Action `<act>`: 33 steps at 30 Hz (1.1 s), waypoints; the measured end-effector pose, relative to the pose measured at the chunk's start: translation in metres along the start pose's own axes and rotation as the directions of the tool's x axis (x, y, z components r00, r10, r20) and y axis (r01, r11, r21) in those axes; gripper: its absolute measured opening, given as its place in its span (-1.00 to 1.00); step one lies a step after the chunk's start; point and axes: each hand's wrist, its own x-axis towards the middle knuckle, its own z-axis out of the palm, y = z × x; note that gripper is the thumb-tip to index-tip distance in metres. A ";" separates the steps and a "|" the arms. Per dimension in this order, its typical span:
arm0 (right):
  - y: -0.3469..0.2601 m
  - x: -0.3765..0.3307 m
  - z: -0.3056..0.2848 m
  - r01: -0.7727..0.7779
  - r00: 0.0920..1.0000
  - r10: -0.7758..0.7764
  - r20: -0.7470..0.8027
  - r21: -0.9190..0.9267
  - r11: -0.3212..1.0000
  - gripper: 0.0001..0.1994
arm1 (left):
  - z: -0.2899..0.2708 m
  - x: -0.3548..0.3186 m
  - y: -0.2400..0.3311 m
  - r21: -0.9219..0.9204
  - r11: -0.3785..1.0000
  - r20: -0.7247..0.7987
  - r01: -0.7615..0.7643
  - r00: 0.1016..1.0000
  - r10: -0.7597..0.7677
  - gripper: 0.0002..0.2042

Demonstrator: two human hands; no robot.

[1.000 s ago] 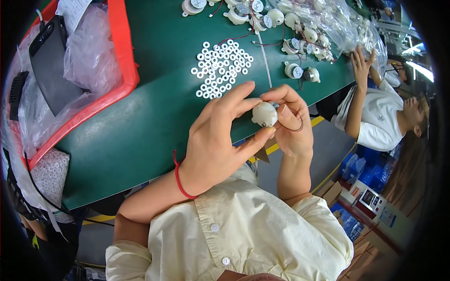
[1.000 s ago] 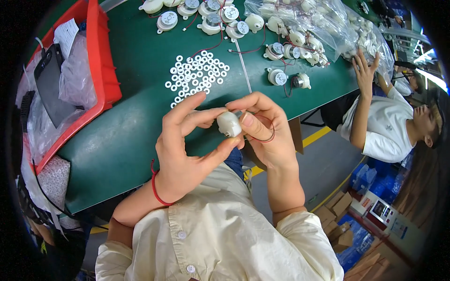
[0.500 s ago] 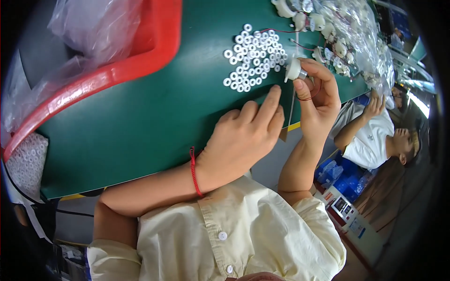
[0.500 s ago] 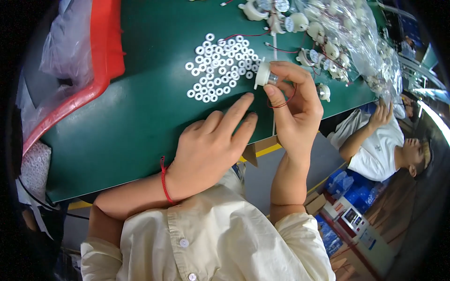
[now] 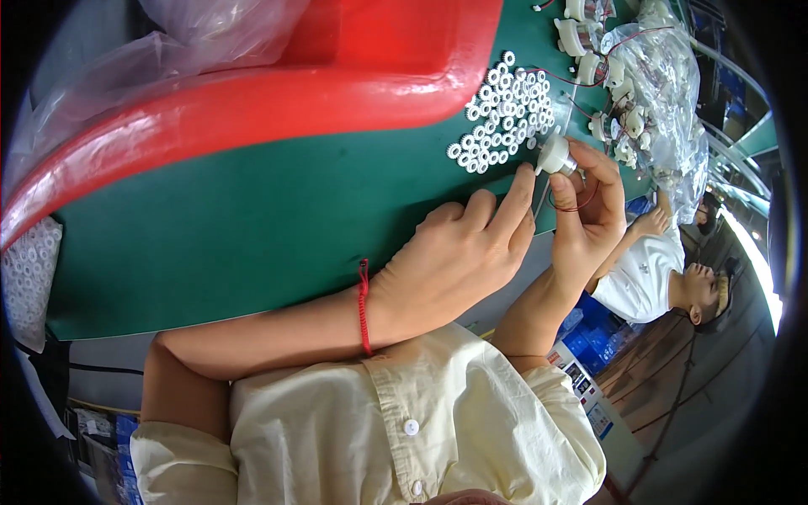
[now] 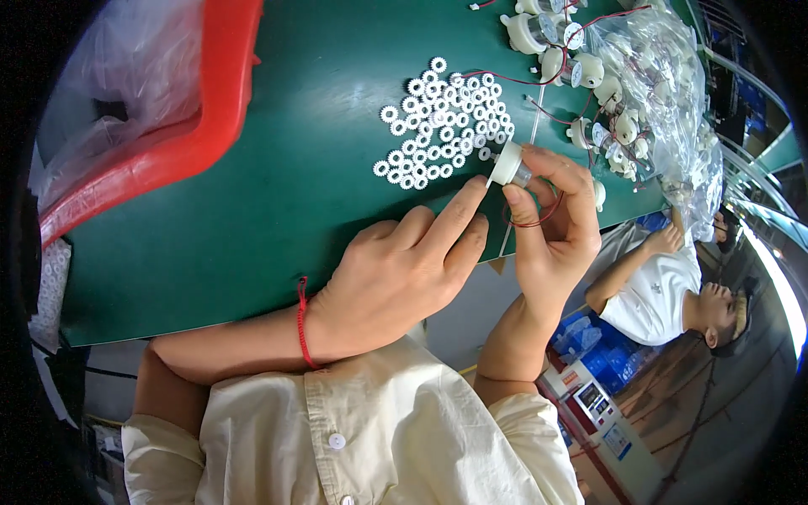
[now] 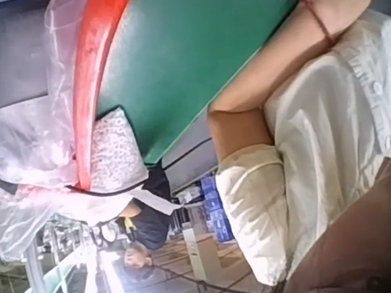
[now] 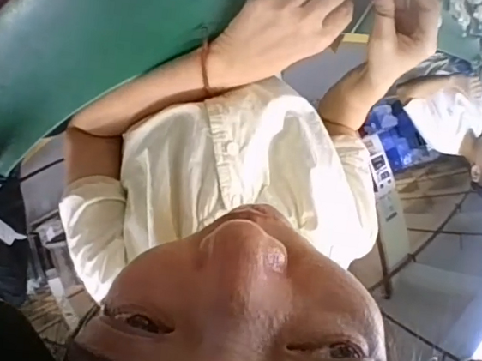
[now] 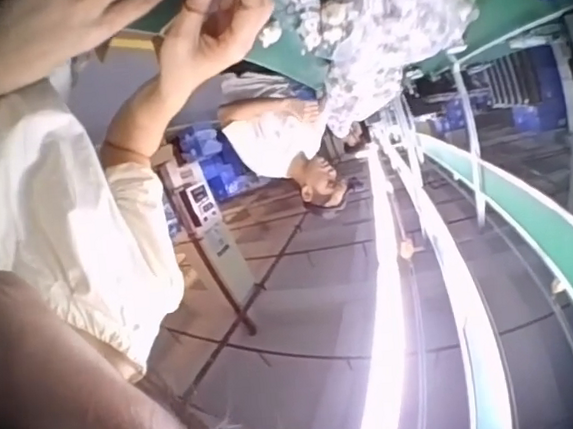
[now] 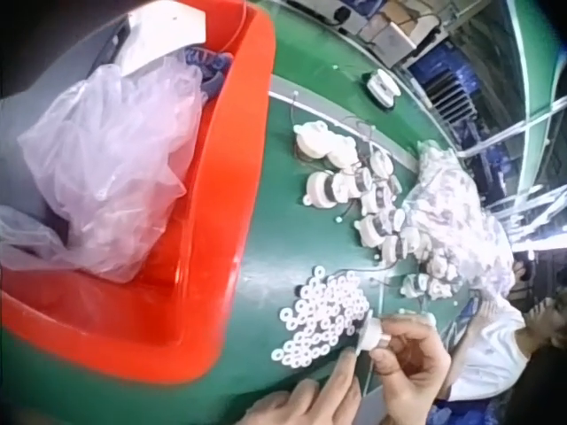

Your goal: The person assembles small white plastic components by hand, placing white plastic washers onto a central stem of a plastic housing.

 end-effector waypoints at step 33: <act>-0.013 0.012 0.008 -0.002 1.000 -0.001 -0.009 -0.369 0.929 -0.71 | 0.002 -0.003 0.001 -0.115 0.993 -0.020 0.020 1.000 -0.023 -0.82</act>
